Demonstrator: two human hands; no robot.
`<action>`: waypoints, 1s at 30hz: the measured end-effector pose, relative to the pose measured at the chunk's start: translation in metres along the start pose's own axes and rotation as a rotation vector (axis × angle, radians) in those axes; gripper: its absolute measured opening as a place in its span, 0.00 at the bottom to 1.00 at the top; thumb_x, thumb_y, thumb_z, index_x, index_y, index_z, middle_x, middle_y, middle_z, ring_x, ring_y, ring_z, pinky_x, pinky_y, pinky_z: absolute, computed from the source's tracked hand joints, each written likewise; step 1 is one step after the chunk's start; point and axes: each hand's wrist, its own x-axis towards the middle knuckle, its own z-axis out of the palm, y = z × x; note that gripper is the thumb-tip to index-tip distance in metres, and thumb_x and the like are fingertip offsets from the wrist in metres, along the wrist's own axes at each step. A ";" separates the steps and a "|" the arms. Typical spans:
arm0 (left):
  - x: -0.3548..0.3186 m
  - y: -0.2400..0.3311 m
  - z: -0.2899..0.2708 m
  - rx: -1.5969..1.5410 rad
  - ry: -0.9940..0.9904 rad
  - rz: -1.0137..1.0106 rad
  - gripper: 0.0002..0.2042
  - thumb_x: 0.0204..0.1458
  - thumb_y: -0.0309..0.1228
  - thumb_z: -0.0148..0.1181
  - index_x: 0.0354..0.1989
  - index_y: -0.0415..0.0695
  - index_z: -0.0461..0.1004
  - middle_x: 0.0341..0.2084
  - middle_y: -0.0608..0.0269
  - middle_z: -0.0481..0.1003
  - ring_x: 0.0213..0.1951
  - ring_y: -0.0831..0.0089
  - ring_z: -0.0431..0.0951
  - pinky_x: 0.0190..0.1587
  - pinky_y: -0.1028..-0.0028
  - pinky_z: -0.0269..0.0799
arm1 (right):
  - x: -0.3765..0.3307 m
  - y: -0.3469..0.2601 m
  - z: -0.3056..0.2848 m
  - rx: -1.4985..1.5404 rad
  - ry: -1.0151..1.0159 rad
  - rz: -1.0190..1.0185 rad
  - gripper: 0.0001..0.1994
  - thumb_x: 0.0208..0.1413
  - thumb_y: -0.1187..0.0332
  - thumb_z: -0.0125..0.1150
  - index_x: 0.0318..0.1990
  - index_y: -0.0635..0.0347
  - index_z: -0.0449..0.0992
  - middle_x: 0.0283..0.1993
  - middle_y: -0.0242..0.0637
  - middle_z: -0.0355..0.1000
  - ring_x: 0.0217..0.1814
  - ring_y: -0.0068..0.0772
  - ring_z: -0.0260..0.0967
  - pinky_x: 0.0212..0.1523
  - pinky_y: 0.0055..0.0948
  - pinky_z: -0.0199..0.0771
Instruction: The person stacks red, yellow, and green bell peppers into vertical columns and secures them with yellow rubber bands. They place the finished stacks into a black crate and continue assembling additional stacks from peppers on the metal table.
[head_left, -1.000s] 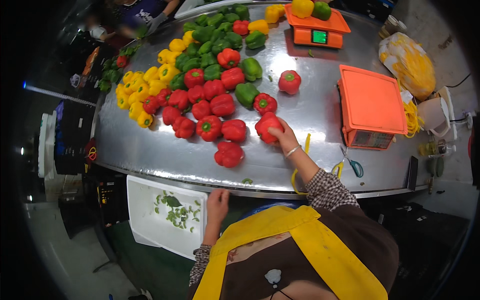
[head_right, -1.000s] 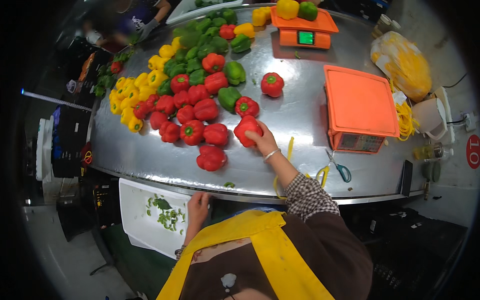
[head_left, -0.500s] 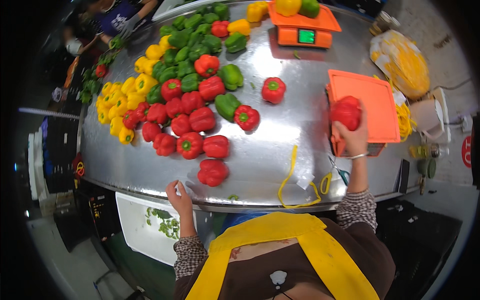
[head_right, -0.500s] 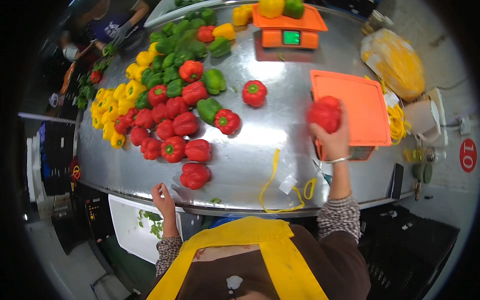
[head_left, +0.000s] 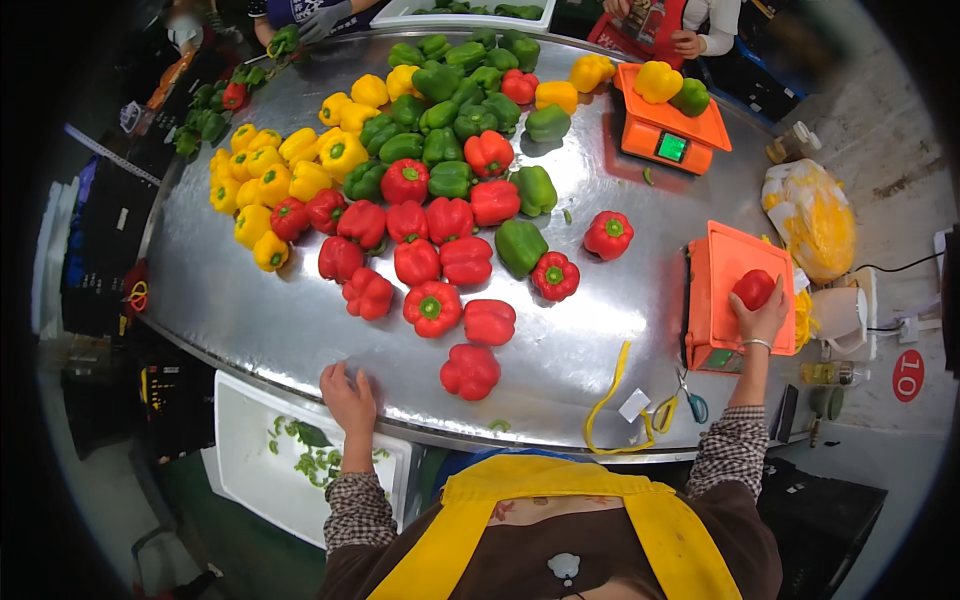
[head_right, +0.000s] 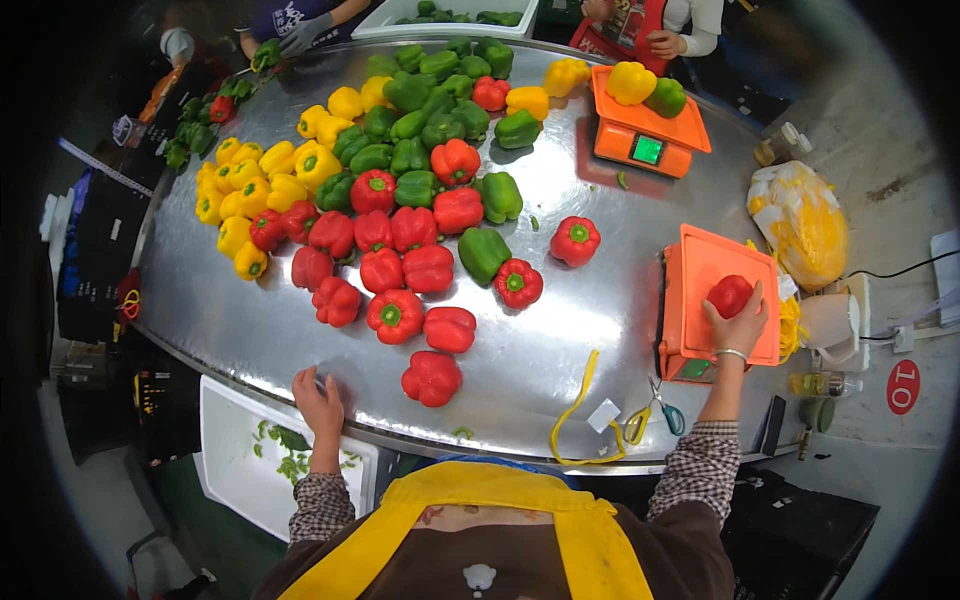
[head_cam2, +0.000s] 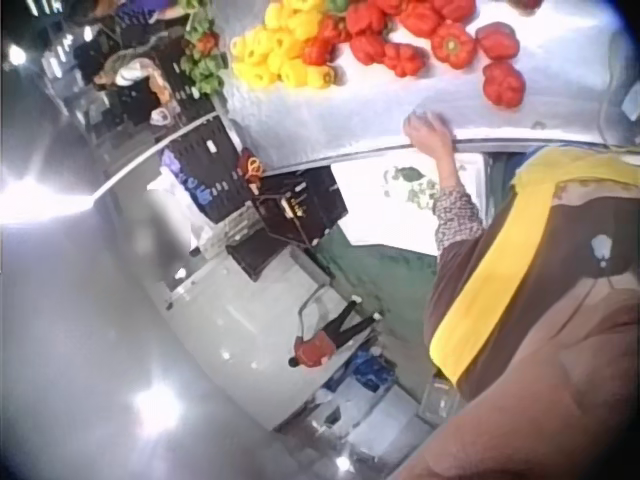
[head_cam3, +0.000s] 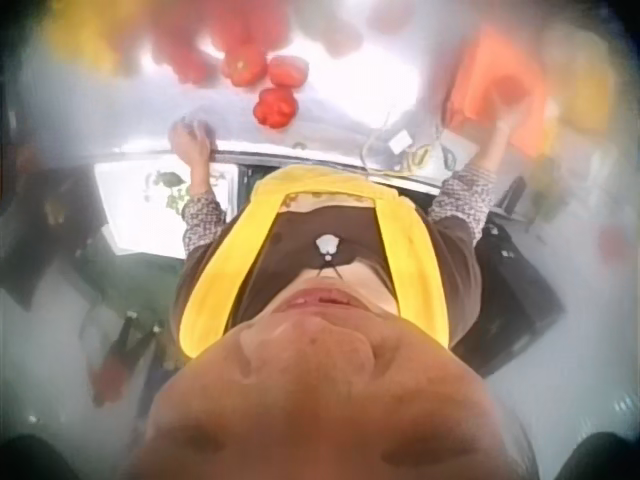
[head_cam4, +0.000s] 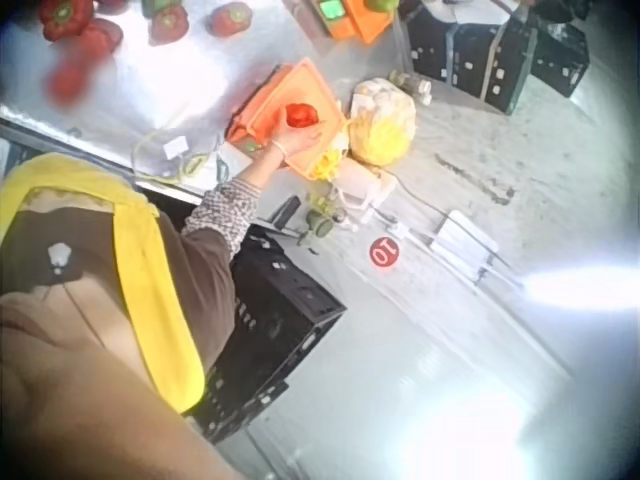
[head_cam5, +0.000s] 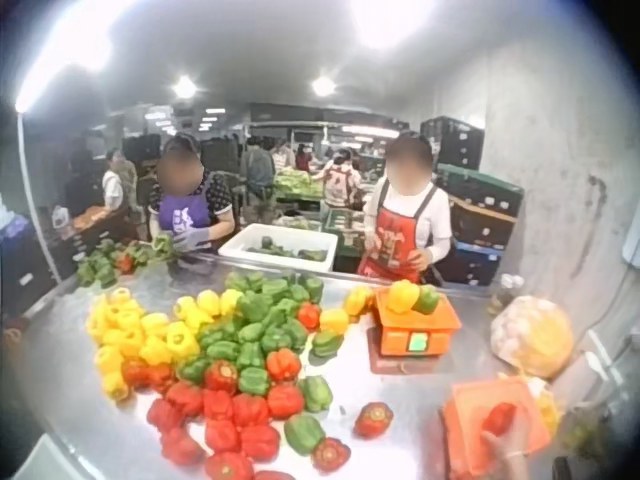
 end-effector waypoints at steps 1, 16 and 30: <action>0.000 0.001 -0.001 0.002 -0.008 -0.006 0.18 0.52 0.31 0.60 0.49 0.36 0.69 0.48 0.47 0.67 0.51 0.50 0.67 0.55 0.58 0.62 | -0.003 -0.020 -0.005 -0.167 0.092 -0.068 0.48 0.35 0.60 0.76 0.66 0.56 0.56 0.60 0.56 0.61 0.60 0.56 0.62 0.61 0.45 0.63; -0.001 0.000 -0.004 -0.108 -0.069 -0.142 0.20 0.51 0.33 0.60 0.51 0.36 0.68 0.51 0.45 0.67 0.55 0.47 0.66 0.57 0.55 0.60 | 0.013 -0.333 0.208 0.533 -0.773 -0.156 0.46 0.42 0.39 0.67 0.60 0.69 0.63 0.58 0.57 0.67 0.61 0.50 0.66 0.59 0.38 0.65; 0.160 -0.014 -0.015 -0.153 0.243 -0.054 0.25 0.47 0.28 0.64 0.54 0.36 0.65 0.51 0.44 0.64 0.55 0.48 0.65 0.57 0.57 0.61 | 0.009 -0.340 0.223 0.428 -0.799 -0.231 0.32 0.43 0.49 0.66 0.49 0.66 0.69 0.45 0.57 0.73 0.48 0.54 0.72 0.50 0.40 0.70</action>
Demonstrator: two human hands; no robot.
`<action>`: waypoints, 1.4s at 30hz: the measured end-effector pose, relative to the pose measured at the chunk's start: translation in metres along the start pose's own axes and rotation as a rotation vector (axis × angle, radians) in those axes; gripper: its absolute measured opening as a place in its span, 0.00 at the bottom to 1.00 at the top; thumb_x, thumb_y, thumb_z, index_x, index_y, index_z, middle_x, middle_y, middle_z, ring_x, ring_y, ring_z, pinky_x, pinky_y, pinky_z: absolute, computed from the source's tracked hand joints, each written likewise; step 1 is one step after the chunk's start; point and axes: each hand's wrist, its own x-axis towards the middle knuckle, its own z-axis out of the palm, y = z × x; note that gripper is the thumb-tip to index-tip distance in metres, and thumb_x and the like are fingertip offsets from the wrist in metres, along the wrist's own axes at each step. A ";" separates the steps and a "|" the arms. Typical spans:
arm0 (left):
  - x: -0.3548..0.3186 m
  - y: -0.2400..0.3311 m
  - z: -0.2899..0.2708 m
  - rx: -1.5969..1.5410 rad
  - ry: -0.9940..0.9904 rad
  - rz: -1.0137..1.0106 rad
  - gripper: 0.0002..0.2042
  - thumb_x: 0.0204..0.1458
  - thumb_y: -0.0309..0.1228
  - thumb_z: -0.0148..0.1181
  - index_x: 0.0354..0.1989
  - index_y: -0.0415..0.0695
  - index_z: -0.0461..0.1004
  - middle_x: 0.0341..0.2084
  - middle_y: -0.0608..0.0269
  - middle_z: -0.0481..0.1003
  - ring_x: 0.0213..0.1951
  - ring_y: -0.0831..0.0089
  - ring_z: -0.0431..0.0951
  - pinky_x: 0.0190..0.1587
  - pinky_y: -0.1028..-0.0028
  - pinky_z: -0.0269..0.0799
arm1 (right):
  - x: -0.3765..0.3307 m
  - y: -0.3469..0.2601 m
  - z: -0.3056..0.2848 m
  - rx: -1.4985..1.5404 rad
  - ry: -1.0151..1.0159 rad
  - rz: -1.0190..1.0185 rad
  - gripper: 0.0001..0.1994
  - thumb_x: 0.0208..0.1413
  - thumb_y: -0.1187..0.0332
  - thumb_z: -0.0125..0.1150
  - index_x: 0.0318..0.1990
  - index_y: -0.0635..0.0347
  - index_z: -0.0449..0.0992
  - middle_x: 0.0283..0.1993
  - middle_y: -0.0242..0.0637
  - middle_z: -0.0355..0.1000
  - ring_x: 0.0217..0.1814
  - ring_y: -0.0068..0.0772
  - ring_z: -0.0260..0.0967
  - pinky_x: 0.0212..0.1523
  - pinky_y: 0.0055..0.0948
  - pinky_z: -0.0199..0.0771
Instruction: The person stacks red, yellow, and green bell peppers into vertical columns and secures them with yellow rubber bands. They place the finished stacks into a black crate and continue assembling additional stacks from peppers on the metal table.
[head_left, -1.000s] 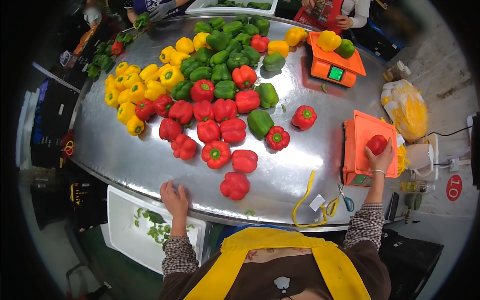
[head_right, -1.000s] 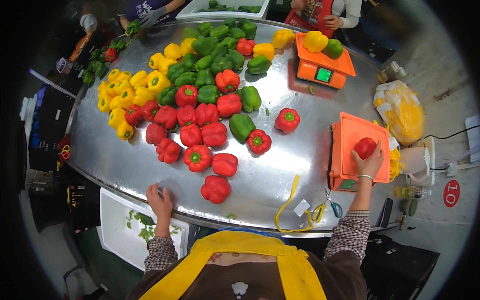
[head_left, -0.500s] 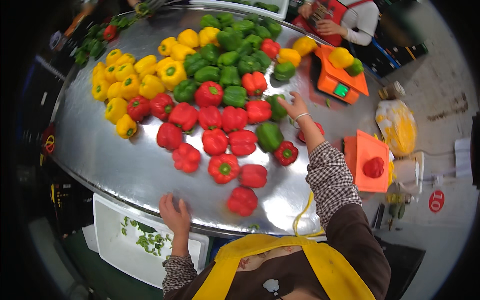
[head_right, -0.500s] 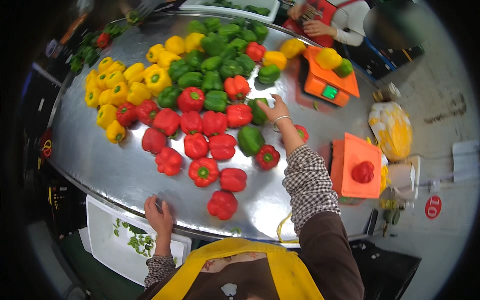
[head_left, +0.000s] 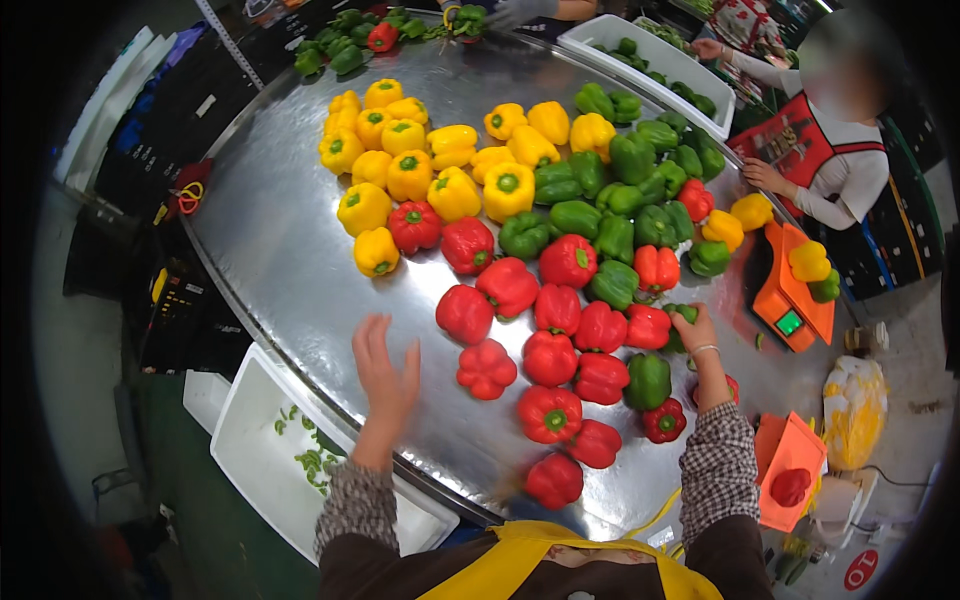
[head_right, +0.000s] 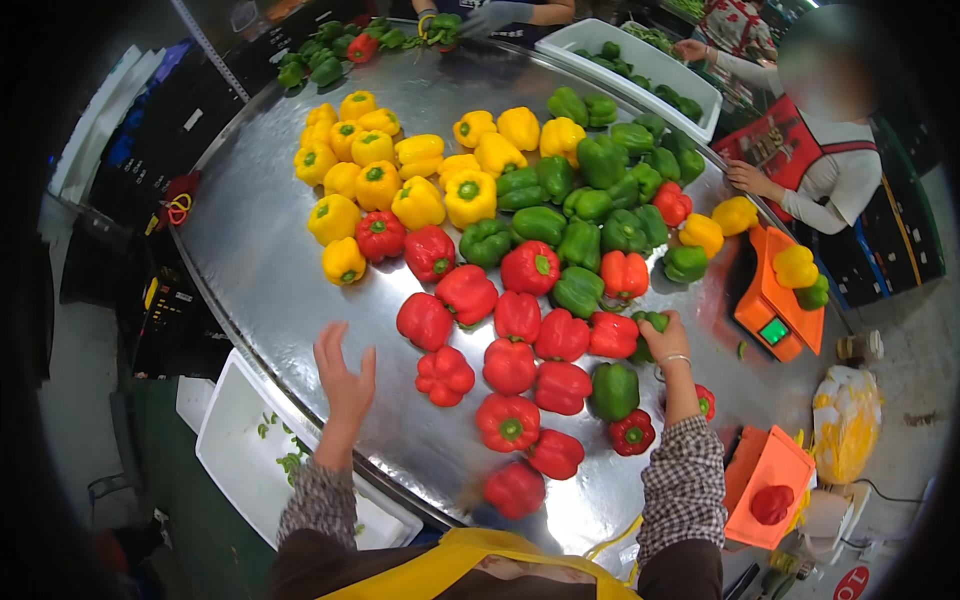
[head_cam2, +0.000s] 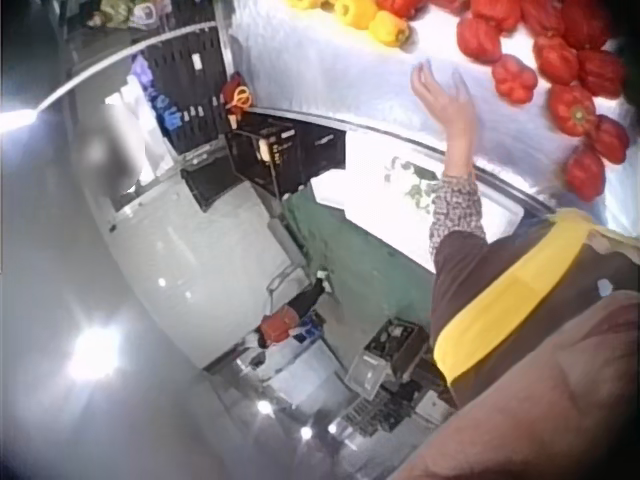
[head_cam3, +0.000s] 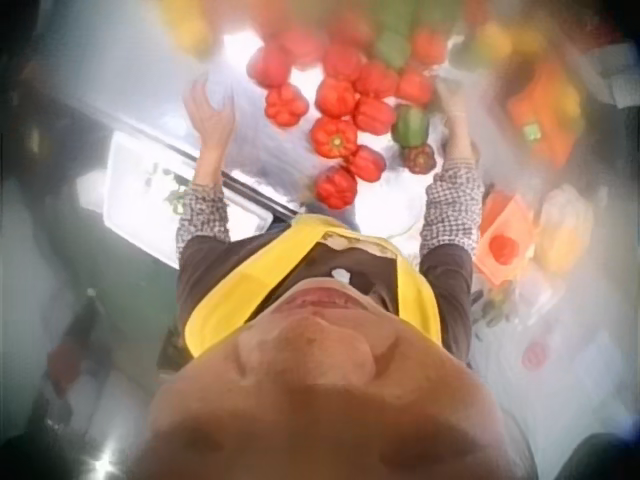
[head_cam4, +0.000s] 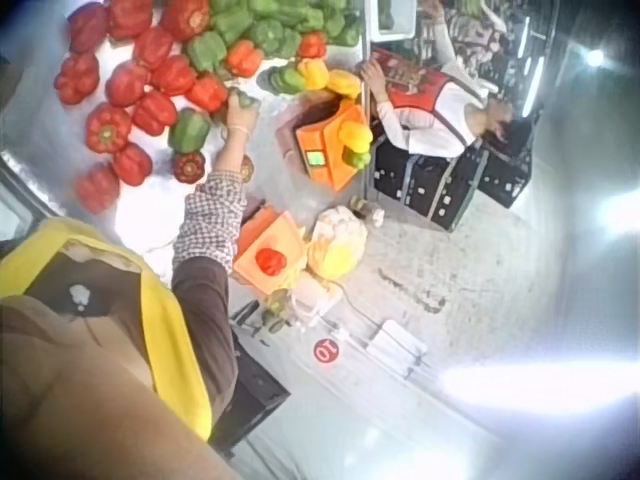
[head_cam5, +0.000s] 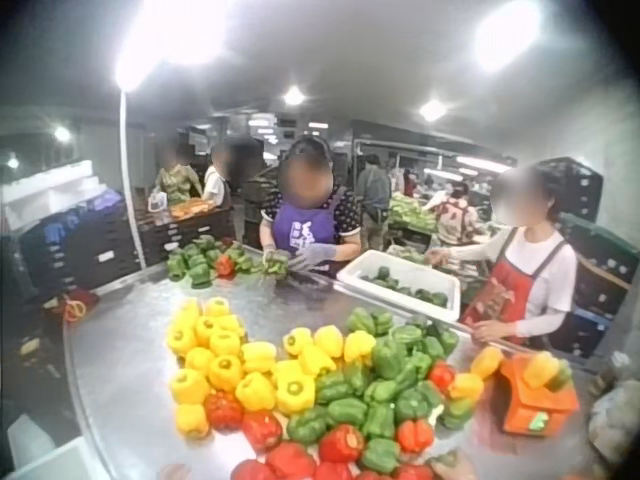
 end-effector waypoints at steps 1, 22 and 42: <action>0.025 -0.006 0.007 -0.044 0.021 -0.023 0.26 0.47 0.28 0.64 0.55 0.36 0.64 0.52 0.44 0.64 0.55 0.48 0.64 0.58 0.58 0.60 | 0.001 -0.001 0.000 -0.013 -0.009 -0.005 0.32 0.43 0.49 0.66 0.49 0.66 0.69 0.45 0.57 0.73 0.48 0.54 0.72 0.50 0.41 0.70; 0.192 -0.135 0.074 -0.253 0.096 -0.750 0.46 0.37 0.44 0.75 0.62 0.33 0.57 0.55 0.39 0.65 0.54 0.52 0.70 0.54 0.62 0.68 | -0.018 -0.002 -0.003 -0.103 0.034 0.030 0.28 0.46 0.52 0.65 0.50 0.60 0.68 0.48 0.57 0.68 0.49 0.58 0.68 0.51 0.44 0.68; 0.132 -0.123 0.017 -1.124 0.031 -0.934 0.29 0.50 0.46 0.59 0.58 0.48 0.62 0.49 0.56 0.72 0.44 0.59 0.76 0.43 0.61 0.73 | -0.016 -0.004 0.001 -0.063 0.052 -0.018 0.34 0.47 0.48 0.63 0.57 0.61 0.65 0.53 0.58 0.66 0.56 0.59 0.65 0.57 0.42 0.65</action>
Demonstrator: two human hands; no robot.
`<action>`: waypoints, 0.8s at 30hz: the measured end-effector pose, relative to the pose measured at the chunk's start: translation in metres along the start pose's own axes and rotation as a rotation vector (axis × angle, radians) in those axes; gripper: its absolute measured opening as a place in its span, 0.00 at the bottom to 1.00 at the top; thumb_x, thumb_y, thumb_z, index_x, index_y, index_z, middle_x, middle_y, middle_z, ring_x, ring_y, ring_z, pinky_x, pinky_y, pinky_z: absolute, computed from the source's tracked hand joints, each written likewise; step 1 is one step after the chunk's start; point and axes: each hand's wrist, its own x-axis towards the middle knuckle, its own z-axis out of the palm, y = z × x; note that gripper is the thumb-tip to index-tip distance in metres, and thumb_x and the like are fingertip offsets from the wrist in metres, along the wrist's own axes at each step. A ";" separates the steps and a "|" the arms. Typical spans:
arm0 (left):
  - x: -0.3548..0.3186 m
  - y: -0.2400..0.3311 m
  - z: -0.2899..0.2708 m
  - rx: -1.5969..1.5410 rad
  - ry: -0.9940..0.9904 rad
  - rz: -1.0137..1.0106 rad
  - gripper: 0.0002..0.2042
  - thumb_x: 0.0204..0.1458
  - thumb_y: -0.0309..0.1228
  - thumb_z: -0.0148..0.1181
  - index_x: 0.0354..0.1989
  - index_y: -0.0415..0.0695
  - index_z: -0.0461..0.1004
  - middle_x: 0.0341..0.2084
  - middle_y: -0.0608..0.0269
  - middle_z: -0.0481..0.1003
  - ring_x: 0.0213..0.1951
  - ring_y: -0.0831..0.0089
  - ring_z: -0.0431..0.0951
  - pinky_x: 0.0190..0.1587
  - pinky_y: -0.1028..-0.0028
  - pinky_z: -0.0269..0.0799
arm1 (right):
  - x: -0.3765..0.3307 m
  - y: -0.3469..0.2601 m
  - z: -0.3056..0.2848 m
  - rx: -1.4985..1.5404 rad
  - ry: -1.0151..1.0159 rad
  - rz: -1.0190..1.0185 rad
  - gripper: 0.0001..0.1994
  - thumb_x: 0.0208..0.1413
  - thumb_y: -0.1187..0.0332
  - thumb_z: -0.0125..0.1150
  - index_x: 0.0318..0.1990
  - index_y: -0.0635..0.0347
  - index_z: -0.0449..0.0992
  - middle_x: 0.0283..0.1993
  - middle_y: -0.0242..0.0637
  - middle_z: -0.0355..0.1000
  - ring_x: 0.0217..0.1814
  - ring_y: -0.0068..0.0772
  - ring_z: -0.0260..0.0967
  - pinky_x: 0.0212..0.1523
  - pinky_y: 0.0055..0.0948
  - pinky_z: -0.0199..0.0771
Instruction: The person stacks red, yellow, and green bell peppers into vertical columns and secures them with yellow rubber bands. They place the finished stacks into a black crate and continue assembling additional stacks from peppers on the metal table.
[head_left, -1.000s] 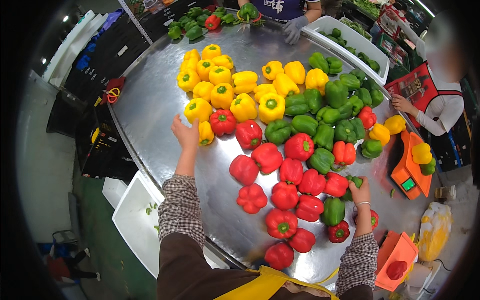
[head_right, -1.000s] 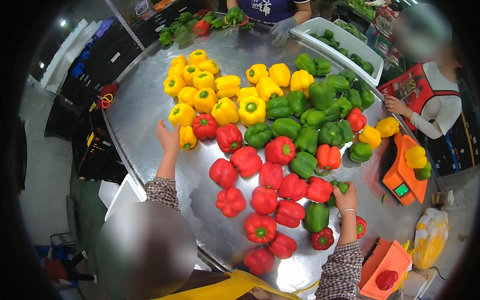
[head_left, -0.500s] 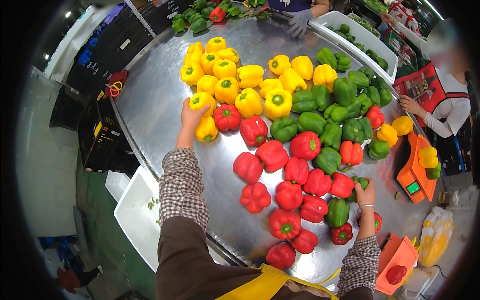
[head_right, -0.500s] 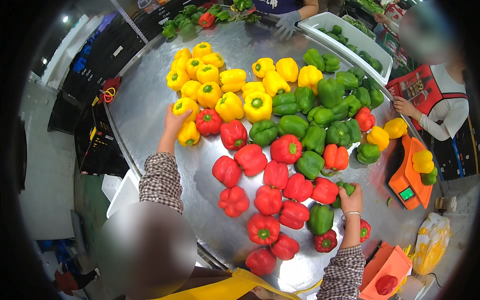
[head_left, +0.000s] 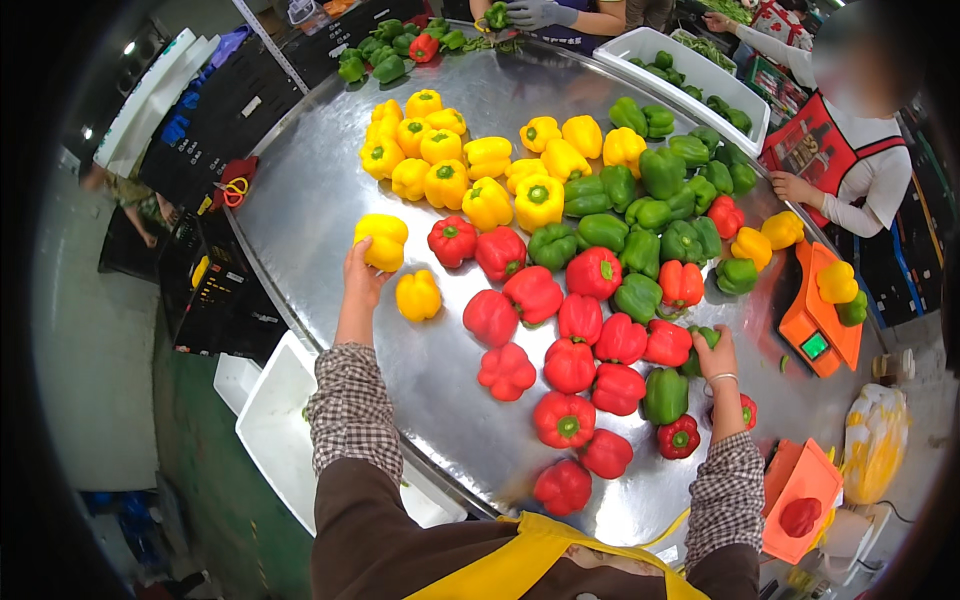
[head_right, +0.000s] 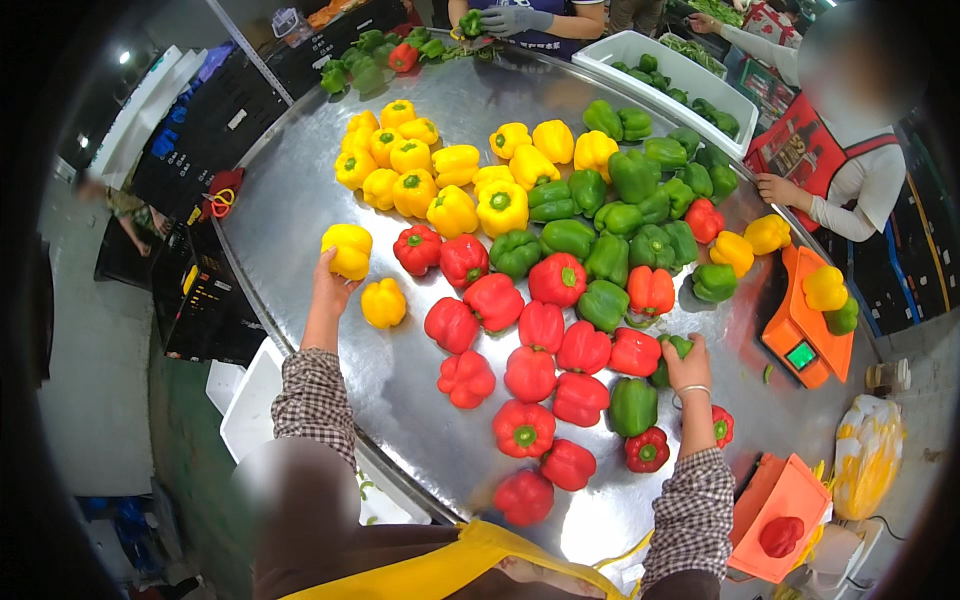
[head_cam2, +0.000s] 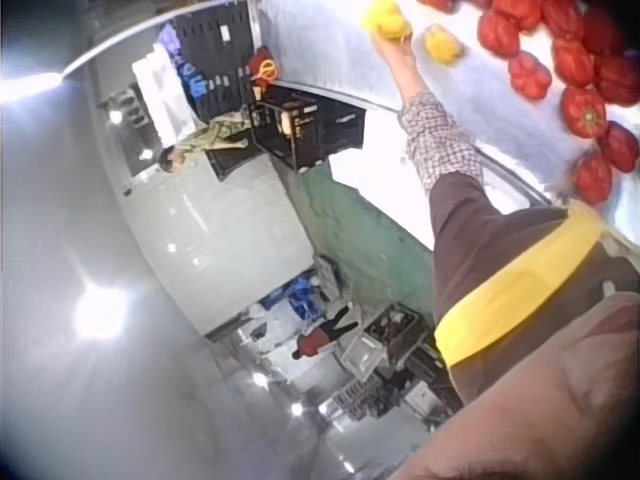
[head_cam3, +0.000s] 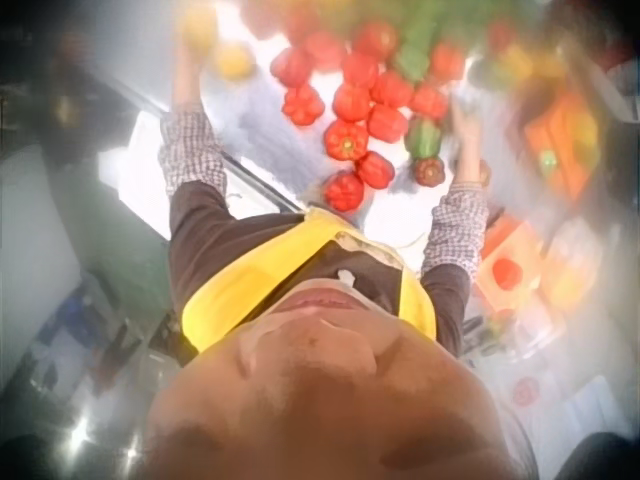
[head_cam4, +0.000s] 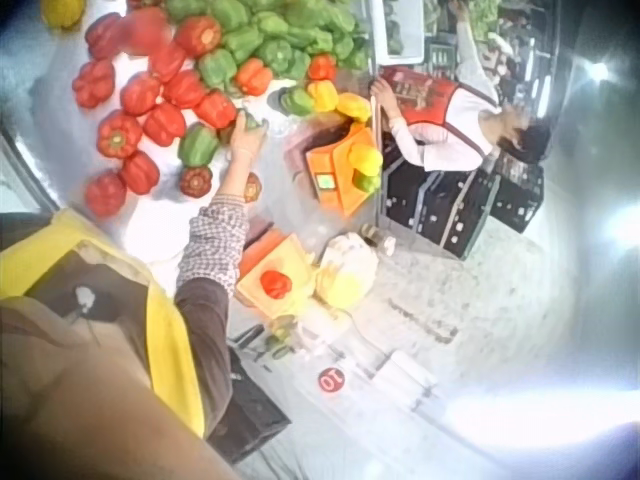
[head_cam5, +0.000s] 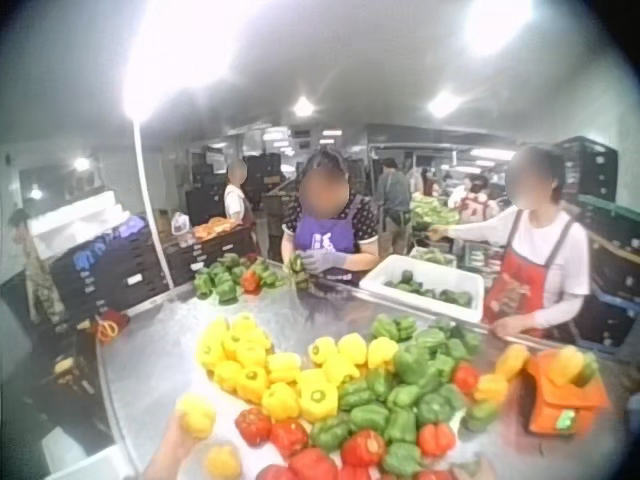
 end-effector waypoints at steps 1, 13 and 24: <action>-0.007 0.005 -0.002 -0.125 -0.070 -0.005 0.28 0.52 0.48 0.56 0.59 0.49 0.62 0.50 0.57 0.71 0.44 0.59 0.75 0.42 0.60 0.73 | -0.003 0.000 0.001 0.012 0.034 -0.020 0.35 0.48 0.48 0.64 0.59 0.61 0.64 0.54 0.58 0.66 0.58 0.59 0.63 0.58 0.42 0.64; -0.218 -0.002 0.156 0.352 -1.022 0.253 0.41 0.38 0.43 0.73 0.59 0.38 0.60 0.51 0.52 0.70 0.52 0.59 0.74 0.54 0.61 0.73 | -0.155 -0.123 -0.062 0.663 -0.223 -0.760 0.50 0.38 0.58 0.77 0.68 0.60 0.51 0.67 0.49 0.55 0.67 0.44 0.56 0.64 0.38 0.61; -0.418 -0.076 0.264 0.469 -1.394 0.366 0.38 0.43 0.16 0.56 0.67 0.44 0.52 0.61 0.53 0.60 0.58 0.62 0.66 0.58 0.65 0.65 | -0.255 0.050 -0.183 1.010 0.293 -0.338 0.47 0.29 0.63 0.80 0.62 0.56 0.61 0.55 0.38 0.70 0.58 0.30 0.67 0.59 0.31 0.67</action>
